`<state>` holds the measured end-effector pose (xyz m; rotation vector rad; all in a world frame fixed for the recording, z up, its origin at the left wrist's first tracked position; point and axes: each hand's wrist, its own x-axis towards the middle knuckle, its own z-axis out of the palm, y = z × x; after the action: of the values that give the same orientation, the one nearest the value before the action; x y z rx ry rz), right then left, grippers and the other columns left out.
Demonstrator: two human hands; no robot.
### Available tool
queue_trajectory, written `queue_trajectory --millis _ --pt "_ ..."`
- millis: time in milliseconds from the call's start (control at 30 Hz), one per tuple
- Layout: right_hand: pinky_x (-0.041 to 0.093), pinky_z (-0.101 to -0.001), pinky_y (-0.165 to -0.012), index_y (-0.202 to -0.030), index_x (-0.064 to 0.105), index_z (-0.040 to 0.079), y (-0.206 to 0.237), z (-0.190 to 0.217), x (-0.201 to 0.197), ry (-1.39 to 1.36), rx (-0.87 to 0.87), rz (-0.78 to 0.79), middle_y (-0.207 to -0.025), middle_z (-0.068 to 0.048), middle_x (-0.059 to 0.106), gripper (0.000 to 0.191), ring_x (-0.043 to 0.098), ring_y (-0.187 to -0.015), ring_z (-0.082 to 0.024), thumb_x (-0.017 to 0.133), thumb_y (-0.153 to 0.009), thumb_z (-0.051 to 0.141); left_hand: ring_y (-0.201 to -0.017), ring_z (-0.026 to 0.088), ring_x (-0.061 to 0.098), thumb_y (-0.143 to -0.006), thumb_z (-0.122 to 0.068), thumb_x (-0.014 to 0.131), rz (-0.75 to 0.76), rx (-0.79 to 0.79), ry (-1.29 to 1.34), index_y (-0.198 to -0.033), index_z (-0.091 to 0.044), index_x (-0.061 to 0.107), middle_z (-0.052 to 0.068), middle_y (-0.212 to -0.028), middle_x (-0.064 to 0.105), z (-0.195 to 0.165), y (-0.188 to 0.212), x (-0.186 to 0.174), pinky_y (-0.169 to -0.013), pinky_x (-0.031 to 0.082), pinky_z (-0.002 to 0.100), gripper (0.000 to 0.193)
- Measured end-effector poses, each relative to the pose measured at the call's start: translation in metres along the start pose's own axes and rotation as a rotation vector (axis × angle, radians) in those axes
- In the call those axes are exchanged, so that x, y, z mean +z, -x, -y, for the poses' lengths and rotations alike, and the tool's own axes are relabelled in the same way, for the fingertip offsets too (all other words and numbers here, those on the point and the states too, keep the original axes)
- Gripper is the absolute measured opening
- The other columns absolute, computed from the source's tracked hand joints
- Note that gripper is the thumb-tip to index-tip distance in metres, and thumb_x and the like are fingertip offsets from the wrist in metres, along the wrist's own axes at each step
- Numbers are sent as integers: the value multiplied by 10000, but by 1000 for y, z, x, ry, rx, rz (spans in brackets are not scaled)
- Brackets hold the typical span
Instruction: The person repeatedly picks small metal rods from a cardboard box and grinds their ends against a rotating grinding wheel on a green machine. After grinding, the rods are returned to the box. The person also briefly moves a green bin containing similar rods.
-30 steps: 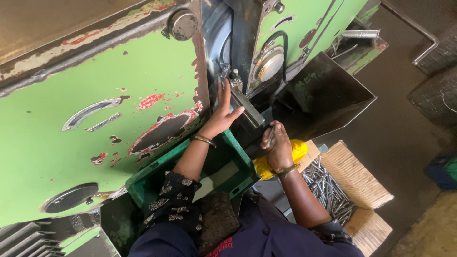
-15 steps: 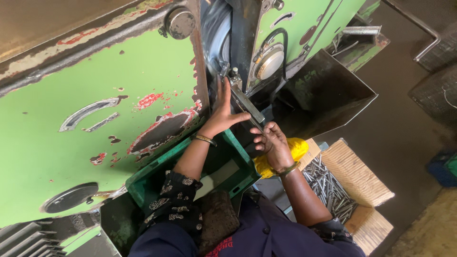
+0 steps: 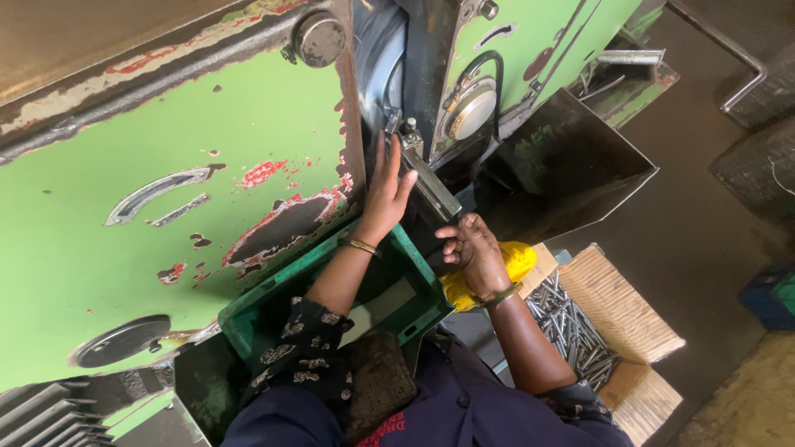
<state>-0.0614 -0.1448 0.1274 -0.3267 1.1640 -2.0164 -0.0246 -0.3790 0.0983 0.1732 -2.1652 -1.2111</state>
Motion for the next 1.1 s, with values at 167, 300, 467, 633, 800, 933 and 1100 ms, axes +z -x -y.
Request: queue_trajectory --millis 167,300,467,633,800,933,1100 --pt "539 -297 -713 -1114 480 129 1 2 1 -10 8 3 -1077 -155 686 227 625 -801 -157 520 -1068 348 -1611 468 25 -889 -567 725 81 11 -47 -1663 -84 -16 319 -1714 -108 -9 -6 -4 -1290 192 546 1176" --pt "541 -300 -719 -1122 479 127 2 3 2 -5 7 4 -1067 -150 681 235 624 -805 -157 516 -1070 353 -1548 503 -99 -663 -625 880 198 0 -7 -1597 -63 -168 352 -1632 -202 -16 -8 -10 -1234 120 573 1513" --pt "544 -301 -722 -1114 476 130 1 2 2 3 4 3 -1072 -149 684 234 626 -805 -157 513 -1069 356 -1593 485 -143 -804 -572 833 212 -15 14 -1646 -99 -148 342 -1682 -214 -15 -7 -15 -1279 81 570 1377" --pt "546 -301 -721 -1112 479 131 0 1 -1 -5 10 -2 -1080 -151 687 222 628 -806 -157 513 -1071 347 -1605 454 -101 -921 -533 736 237 -66 106 -1652 -133 -126 329 -1695 -194 -9 -5 -13 -1282 112 561 1199" --pt "550 -302 -727 -1116 481 129 0 0 -2 -17 11 4 -1080 -149 684 219 630 -814 -156 511 -1076 343 -1599 450 -144 -996 -483 671 224 -38 80 -1651 -129 -128 316 -1696 -207 -2 -6 -10 -1279 93 562 1092" --pt "550 -300 -729 -1115 483 127 0 -1 -4 -19 12 15 -1087 -150 684 222 632 -820 -156 510 -1076 344 -1596 439 -177 -1044 -428 619 230 -59 55 -1653 -115 -117 284 -1718 -173 0 -5 -8 -1283 46 565 1005" --pt "550 -302 -729 -1124 482 130 0 -3 -5 -32 12 18 -1087 -149 680 216 629 -820 -158 515 -1073 337 -1611 433 -92 -1077 -353 577 160 -3 95 -1658 -97 -54 288 -1715 -162 -2 -3 -7 -1290 93 529 895"
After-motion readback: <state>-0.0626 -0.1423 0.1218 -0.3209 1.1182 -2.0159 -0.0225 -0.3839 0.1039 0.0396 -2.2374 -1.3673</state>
